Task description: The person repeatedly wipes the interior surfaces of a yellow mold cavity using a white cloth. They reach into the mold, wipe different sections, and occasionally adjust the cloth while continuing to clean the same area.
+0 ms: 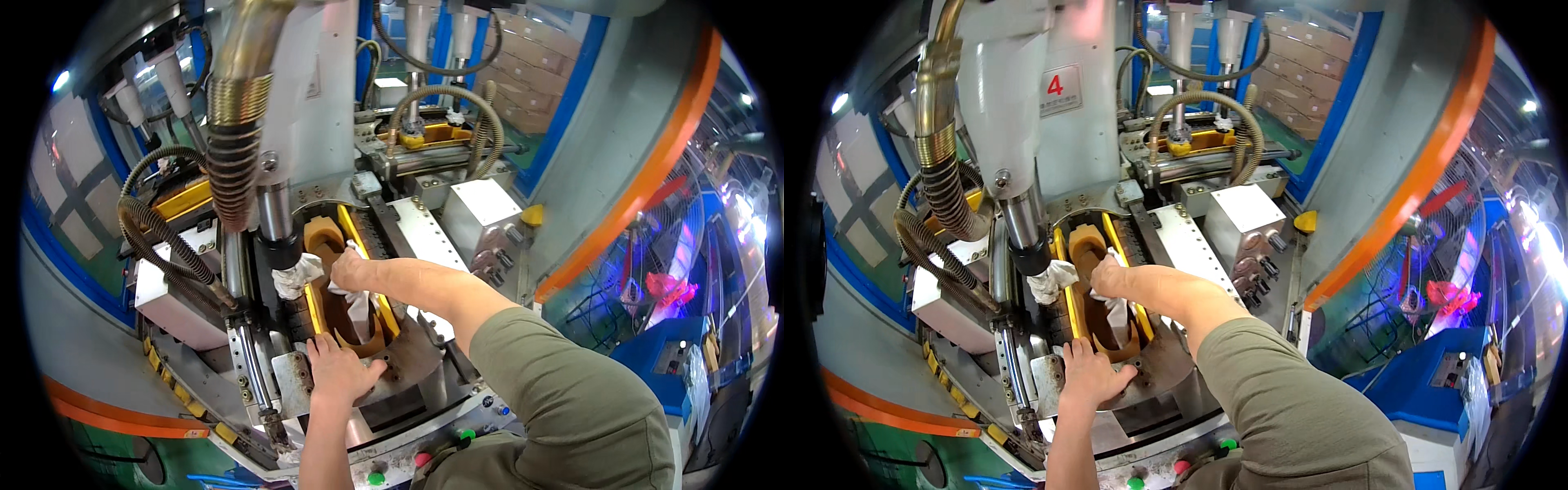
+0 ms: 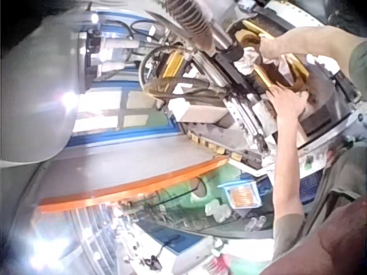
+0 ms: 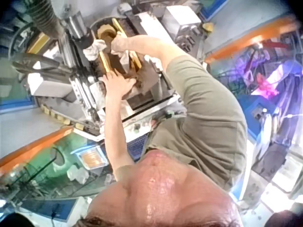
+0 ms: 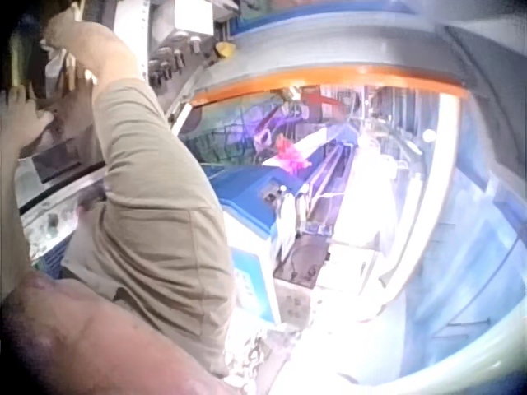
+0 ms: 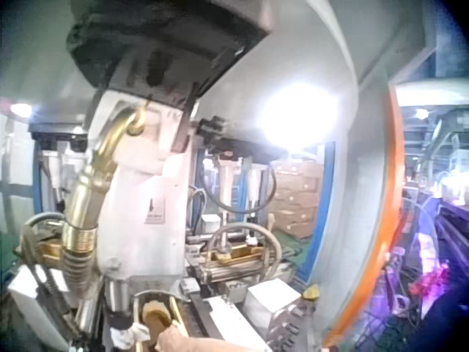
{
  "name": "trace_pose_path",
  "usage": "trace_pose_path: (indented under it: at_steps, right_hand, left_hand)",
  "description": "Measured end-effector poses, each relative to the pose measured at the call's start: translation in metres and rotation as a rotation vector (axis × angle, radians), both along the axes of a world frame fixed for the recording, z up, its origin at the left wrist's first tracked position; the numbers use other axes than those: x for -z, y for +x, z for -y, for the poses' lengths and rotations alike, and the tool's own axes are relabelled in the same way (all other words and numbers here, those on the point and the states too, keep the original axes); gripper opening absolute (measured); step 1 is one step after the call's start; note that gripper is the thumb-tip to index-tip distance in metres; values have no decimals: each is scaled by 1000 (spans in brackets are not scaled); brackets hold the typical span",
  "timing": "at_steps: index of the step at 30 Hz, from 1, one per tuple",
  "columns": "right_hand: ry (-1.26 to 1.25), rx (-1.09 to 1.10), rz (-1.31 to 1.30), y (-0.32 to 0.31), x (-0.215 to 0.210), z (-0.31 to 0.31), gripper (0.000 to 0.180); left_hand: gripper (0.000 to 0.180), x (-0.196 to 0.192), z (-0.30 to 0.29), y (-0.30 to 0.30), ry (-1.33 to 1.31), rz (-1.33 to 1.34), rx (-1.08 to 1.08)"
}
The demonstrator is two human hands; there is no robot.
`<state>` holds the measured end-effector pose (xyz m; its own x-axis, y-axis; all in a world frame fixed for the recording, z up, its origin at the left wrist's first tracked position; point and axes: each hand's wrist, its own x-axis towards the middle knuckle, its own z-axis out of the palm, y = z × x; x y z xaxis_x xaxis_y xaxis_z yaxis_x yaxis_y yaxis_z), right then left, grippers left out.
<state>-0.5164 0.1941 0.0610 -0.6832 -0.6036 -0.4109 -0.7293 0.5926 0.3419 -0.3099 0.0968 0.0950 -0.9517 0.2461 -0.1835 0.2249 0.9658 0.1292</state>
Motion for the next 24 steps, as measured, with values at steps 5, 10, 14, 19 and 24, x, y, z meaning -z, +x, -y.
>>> trace_pose_path:
  at_steps: [5, 10, 14, 19, 24]
  right_hand:
    - [109, -113, 255, 50, -20, -11, 24]
    - [-629, 51, 132, 82, -71, -49, 23]
    - [-1370, 270, 263, 135, -102, -98, 20]
    - [-1926, 651, 544, 220, -113, -158, 17]
    - [-2311, 1046, 739, 293, -89, -233, 24]
  left_hand:
    - [81, -10, -1, -9, -69, 140, 16]
    - [78, -6, -5, -16, -162, 161, 17]
    - [76, -3, -4, -17, -176, 117, 90]
    - [71, -5, 6, -5, -216, 74, 2]
    - [55, -5, 6, -2, -62, -132, 91]
